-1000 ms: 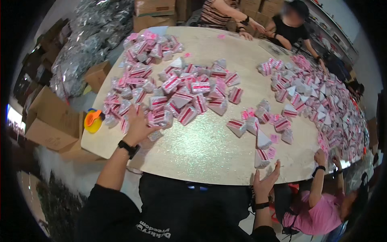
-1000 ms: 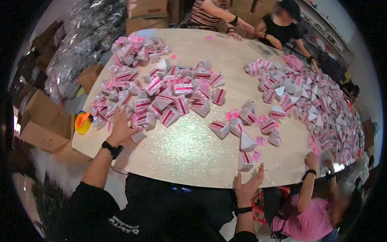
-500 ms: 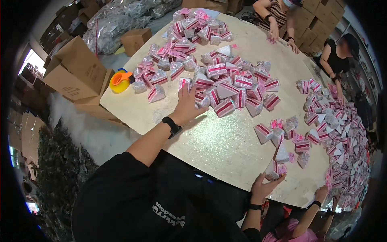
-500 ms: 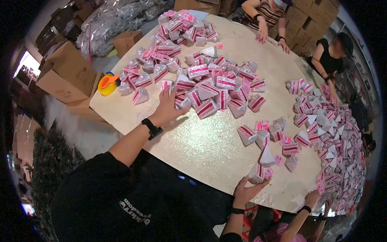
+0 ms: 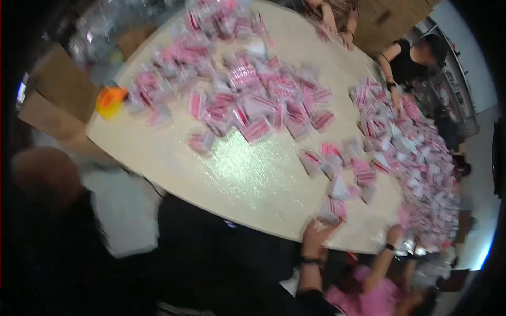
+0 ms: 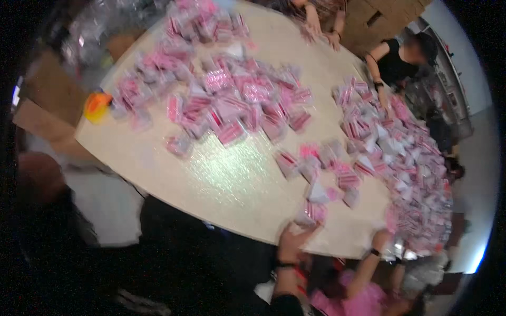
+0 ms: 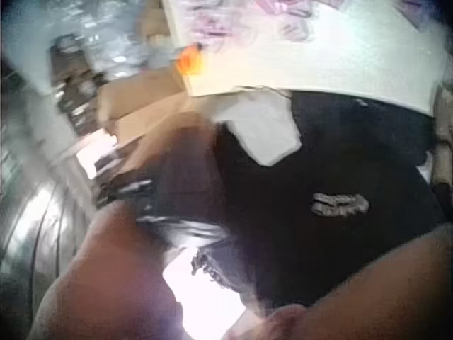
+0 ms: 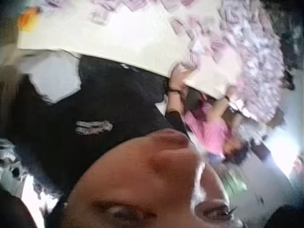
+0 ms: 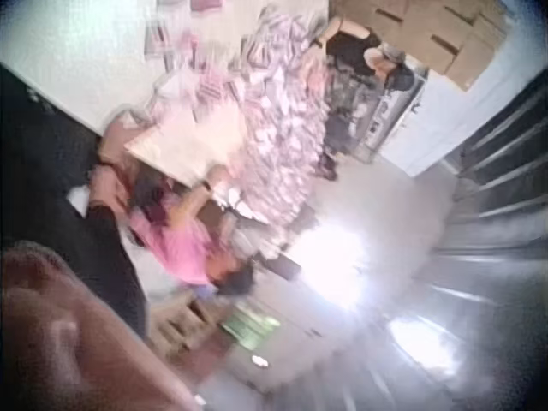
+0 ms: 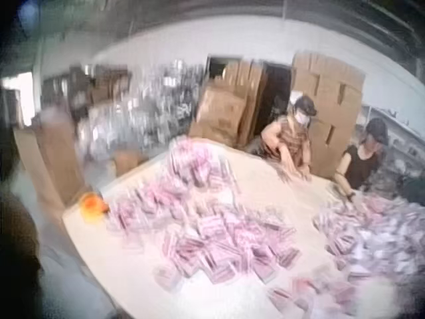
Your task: Sorting and inspecting small triangular packaged products at a communal work table.
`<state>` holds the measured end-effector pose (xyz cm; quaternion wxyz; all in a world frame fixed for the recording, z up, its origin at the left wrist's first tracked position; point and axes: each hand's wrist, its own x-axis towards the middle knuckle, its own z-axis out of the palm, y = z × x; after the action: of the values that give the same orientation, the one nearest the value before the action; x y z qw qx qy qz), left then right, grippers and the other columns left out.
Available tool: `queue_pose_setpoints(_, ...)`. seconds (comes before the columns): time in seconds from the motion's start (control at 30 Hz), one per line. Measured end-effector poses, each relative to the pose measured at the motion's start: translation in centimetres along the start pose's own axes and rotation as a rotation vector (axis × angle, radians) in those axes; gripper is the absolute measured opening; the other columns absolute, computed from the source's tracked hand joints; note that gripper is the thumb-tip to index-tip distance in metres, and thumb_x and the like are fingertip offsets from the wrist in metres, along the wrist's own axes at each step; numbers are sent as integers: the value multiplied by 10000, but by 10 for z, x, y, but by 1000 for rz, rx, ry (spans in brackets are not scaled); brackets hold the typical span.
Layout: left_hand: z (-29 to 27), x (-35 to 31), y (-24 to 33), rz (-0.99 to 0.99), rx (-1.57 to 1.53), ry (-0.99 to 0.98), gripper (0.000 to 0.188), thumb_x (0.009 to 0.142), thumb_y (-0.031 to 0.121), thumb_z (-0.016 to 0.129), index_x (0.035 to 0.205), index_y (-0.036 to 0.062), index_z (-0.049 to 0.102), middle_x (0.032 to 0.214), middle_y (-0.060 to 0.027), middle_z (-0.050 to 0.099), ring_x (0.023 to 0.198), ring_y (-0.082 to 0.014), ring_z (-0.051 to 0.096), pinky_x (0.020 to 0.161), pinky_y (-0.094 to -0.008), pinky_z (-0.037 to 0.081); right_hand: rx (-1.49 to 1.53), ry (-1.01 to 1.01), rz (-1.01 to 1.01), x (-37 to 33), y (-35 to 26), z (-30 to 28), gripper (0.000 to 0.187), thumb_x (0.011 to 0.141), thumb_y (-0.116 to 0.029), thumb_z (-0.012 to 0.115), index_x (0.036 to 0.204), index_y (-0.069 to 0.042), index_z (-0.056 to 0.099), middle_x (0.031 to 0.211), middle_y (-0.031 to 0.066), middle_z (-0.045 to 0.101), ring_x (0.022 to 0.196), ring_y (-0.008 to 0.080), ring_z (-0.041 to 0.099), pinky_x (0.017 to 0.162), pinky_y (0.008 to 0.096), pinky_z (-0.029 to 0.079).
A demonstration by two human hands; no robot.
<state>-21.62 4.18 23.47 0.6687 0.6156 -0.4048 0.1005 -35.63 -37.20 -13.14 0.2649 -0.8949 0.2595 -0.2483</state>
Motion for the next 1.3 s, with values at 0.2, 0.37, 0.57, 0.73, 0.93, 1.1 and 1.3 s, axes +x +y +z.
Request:
queue_pose_setpoints(0.2,0,-6,1,-31,54,-44,544,975,300,674,1400,-14,544,1395,-194,575,1337,-280,519,1138,-424,392,49,108,-68,-7,19,3,954,848,-143,713,1592,104,169,1561,341,334,1472,459,334,1251,478,233)
queue_pose_setpoints(0.37,-12,-7,20,-59,186,-58,538,974,294,673,1398,-13,546,1393,-193,576,1336,-279,520,1138,-423,391,57,36,44,-61,-12,-21,972,836,-195,714,1593,83,170,1555,336,329,1468,442,348,1242,510,230)
queue_pose_setpoints(0.57,-15,-14,25,-133,262,-67,531,974,287,672,1395,-13,549,1391,-192,578,1334,-279,521,1138,-422,390,-32,71,20,-11,6,0,902,880,-161,719,1582,97,215,1527,322,370,1447,440,366,1219,458,301)
queue_pose_setpoints(0.73,-21,-29,25,-243,368,-20,525,974,281,671,1393,-13,551,1389,-191,579,1332,-278,522,1138,-422,390,91,-12,77,-18,2,4,936,859,-191,720,1583,97,202,1582,335,317,1466,464,347,1239,503,270)
queue_pose_setpoints(0.93,-8,-65,16,-270,449,47,518,973,274,669,1390,-12,553,1386,-190,580,1331,-278,523,1137,-421,389,80,48,-68,-16,19,-4,950,801,-60,702,1579,105,181,1555,306,318,1459,426,340,1229,480,273)
queue_pose_setpoints(1.1,-9,-42,-12,-198,472,-29,513,973,268,669,1387,-12,555,1385,-189,581,1329,-277,524,1137,-420,388,328,128,-16,-9,39,-4,926,883,-60,663,1605,60,96,1561,274,334,1435,385,408,1218,460,310)
queue_pose_setpoints(1.3,-14,-51,-48,-363,506,-5,506,972,260,667,1384,-11,558,1382,-188,583,1327,-277,525,1137,-419,388,94,-2,32,-60,23,-32,936,858,-97,709,1593,81,157,1512,308,362,1402,419,430,1200,468,341)
